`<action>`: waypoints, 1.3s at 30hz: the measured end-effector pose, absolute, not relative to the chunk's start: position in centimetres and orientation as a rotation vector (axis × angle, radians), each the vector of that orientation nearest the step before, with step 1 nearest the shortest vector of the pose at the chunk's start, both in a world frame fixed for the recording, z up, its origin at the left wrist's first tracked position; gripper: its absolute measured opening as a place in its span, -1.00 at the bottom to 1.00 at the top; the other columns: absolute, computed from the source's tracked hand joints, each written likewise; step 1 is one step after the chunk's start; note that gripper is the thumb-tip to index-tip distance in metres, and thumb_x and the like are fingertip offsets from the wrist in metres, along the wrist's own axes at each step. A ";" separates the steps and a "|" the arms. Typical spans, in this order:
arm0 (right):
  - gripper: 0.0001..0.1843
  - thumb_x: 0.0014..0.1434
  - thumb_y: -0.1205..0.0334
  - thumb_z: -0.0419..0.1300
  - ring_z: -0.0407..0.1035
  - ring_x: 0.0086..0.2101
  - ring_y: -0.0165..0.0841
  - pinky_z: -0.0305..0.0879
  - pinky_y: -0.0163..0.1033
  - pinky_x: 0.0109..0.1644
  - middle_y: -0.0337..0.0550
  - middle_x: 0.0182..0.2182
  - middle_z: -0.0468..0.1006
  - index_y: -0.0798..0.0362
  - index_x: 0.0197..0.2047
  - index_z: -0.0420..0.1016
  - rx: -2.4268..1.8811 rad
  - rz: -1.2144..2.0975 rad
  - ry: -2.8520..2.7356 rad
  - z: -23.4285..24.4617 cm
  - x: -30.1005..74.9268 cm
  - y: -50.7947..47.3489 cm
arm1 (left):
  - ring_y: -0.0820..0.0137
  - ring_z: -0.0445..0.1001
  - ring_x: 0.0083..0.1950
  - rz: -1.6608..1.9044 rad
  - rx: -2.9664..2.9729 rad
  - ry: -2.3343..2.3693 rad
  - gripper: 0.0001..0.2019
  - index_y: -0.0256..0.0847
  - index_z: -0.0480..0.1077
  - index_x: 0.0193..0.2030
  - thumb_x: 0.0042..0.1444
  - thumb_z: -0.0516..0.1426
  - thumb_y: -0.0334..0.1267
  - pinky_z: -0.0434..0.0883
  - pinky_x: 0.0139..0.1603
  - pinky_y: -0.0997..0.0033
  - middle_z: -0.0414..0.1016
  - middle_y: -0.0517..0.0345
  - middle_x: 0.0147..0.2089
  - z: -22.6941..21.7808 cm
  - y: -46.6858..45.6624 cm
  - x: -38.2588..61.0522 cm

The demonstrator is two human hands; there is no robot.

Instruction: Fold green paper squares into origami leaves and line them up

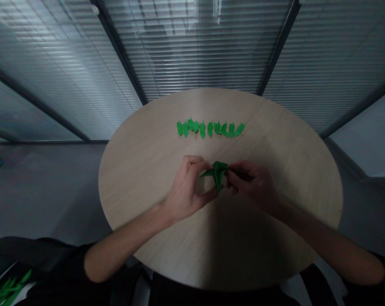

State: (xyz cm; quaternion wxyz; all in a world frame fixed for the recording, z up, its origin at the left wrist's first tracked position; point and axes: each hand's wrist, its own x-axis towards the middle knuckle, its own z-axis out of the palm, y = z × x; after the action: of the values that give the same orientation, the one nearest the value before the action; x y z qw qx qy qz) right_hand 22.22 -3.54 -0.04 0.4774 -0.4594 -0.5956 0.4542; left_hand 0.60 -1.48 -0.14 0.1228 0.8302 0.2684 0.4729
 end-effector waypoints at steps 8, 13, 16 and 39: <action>-0.68 0.31 -0.03 0.33 0.47 -0.55 -0.44 0.42 -0.36 -0.48 -0.19 -0.45 0.64 0.07 -0.10 0.63 -1.094 1.121 -1.512 -0.3 22.0 -3.7 | 0.46 0.41 -0.37 1.401 2.466 0.811 -0.76 -0.17 0.33 -0.02 0.26 0.29 -0.29 0.35 -0.40 0.48 0.44 0.21 -0.30 -0.4 -1.7 0.9; -0.56 0.42 -0.12 0.16 0.36 -0.60 -0.47 0.29 -0.35 -0.54 -0.15 -0.44 0.66 0.09 -0.08 0.65 -1.080 1.124 -1.664 0.1 22.6 -4.1 | 0.45 0.46 -0.30 1.435 2.370 0.877 -0.86 -0.18 0.37 -0.08 0.30 0.16 -0.47 0.42 -0.31 0.44 0.48 0.16 -0.26 0.1 -1.5 0.9; -0.40 0.51 -0.13 -0.05 0.24 -0.62 -0.46 0.22 -0.32 -0.53 -0.21 -0.60 0.50 0.08 -0.25 0.66 -1.116 0.940 -1.624 0.7 23.0 -4.1 | 0.43 0.47 -0.30 1.455 2.214 0.922 -0.89 -0.16 0.38 -0.13 0.29 0.16 -0.45 0.44 -0.30 0.39 0.49 0.16 -0.27 0.2 -1.4 1.0; -0.79 0.29 0.33 0.33 0.57 -0.14 -0.35 0.59 -0.29 -0.24 -0.11 -0.06 0.60 -0.06 -0.02 0.61 -0.809 0.687 -1.799 0.8 22.5 -3.6 | 0.42 0.53 -0.20 1.298 2.171 0.563 -0.82 -0.22 0.40 -0.07 0.23 0.21 -0.49 0.56 -0.23 0.42 0.51 0.05 -0.14 0.5 -1.9 1.4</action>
State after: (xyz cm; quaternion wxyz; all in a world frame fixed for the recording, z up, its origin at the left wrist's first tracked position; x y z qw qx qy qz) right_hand 22.53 -3.61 0.84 0.5023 -0.3348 -0.7448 0.2843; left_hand 1.40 -1.89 0.48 0.2717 0.8063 0.2091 0.4820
